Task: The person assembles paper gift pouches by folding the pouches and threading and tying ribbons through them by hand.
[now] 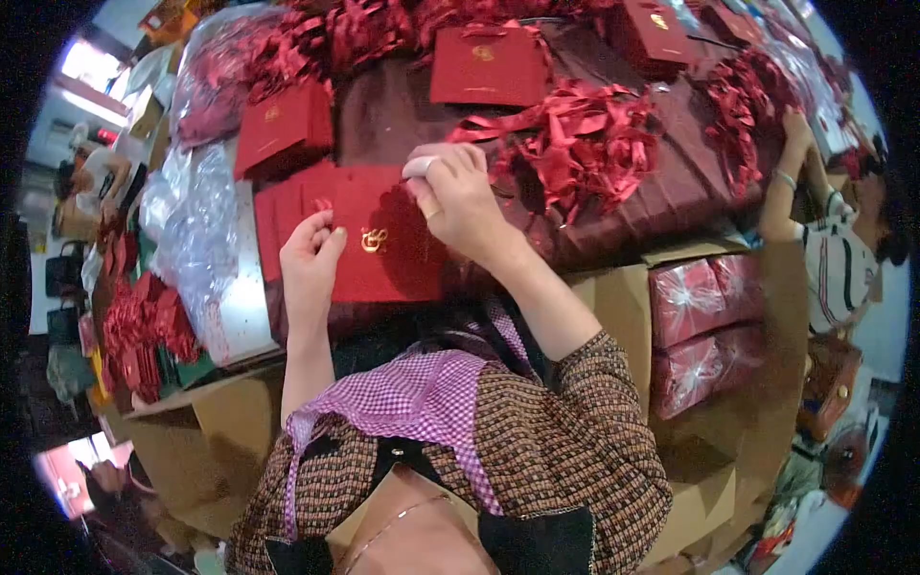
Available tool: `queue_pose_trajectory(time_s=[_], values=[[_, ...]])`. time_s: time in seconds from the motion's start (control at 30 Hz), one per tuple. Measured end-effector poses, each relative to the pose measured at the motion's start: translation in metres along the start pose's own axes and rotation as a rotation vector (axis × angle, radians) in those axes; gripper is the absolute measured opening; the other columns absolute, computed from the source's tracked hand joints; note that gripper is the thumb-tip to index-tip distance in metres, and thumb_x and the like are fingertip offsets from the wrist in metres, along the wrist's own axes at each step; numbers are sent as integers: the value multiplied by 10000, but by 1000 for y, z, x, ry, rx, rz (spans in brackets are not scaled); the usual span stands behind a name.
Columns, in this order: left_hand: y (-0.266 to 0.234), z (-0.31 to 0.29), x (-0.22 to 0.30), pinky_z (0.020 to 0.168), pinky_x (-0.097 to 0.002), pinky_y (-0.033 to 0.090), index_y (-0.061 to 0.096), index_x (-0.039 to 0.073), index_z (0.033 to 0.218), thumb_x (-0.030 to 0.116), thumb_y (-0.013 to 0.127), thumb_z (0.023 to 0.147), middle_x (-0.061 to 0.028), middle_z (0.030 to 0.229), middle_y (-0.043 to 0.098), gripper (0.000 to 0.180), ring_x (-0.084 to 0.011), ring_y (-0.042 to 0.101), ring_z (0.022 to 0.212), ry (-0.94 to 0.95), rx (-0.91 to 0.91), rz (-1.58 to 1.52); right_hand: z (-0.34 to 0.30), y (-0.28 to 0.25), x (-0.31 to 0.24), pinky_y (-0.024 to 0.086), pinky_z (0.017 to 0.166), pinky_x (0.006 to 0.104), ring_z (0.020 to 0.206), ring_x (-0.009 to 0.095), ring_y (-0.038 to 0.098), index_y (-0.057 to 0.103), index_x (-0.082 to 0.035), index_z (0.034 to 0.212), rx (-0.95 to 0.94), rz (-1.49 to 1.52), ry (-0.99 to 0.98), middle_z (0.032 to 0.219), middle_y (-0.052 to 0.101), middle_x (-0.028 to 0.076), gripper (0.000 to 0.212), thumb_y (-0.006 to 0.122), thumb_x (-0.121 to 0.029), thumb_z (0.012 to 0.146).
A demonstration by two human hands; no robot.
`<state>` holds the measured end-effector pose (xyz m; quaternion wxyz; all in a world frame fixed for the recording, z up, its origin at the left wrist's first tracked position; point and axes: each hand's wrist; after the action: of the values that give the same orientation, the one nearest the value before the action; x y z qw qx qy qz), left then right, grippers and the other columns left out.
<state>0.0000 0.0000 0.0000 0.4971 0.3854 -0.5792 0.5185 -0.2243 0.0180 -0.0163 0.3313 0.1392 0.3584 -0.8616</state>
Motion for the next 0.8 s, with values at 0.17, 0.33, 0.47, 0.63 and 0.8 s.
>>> queue_pose_trajectory(time_s=[0.17,0.33,0.47,0.63,0.8], values=[[14,0,8,561,-172,357,595,-60,1045,-1,595,862,49,694,544,192,-13,452,630,-20,-62,-30,1,-39,77,347,975,441,1095,279,549,570,-73,949,-119,-343,-3,1098,614,110,128,594,-105,828],[15,-1,0,544,-169,345,590,-54,1050,-11,582,868,42,709,543,187,-6,441,623,-26,-66,-43,-17,-75,105,341,994,488,925,271,596,530,-63,886,-279,-502,39,848,619,100,57,494,-104,871],[16,1,7,541,-165,336,592,-52,1035,-25,578,866,51,706,525,172,-4,430,616,-35,-63,-25,-28,-111,135,353,983,479,878,266,611,549,-76,908,-193,-694,102,823,626,90,80,502,-139,897],[17,1,5,538,-163,338,596,-45,1028,-30,575,865,51,714,542,164,1,436,617,-44,-72,-36,-28,-147,183,423,866,413,804,305,633,577,-76,926,42,-436,313,801,637,143,72,548,-131,889],[19,-2,4,538,-161,342,598,-42,1026,-28,578,865,51,718,556,163,1,446,621,-53,-89,-80,22,-153,195,498,736,404,836,350,631,608,-44,908,298,-273,168,881,660,155,74,582,-75,846]])
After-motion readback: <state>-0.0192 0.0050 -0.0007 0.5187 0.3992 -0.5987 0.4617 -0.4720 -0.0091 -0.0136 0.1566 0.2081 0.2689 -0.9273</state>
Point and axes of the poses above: each hand's wrist, its own z-axis towards the middle knuckle, its own y-axis out of the palm, x = y × z
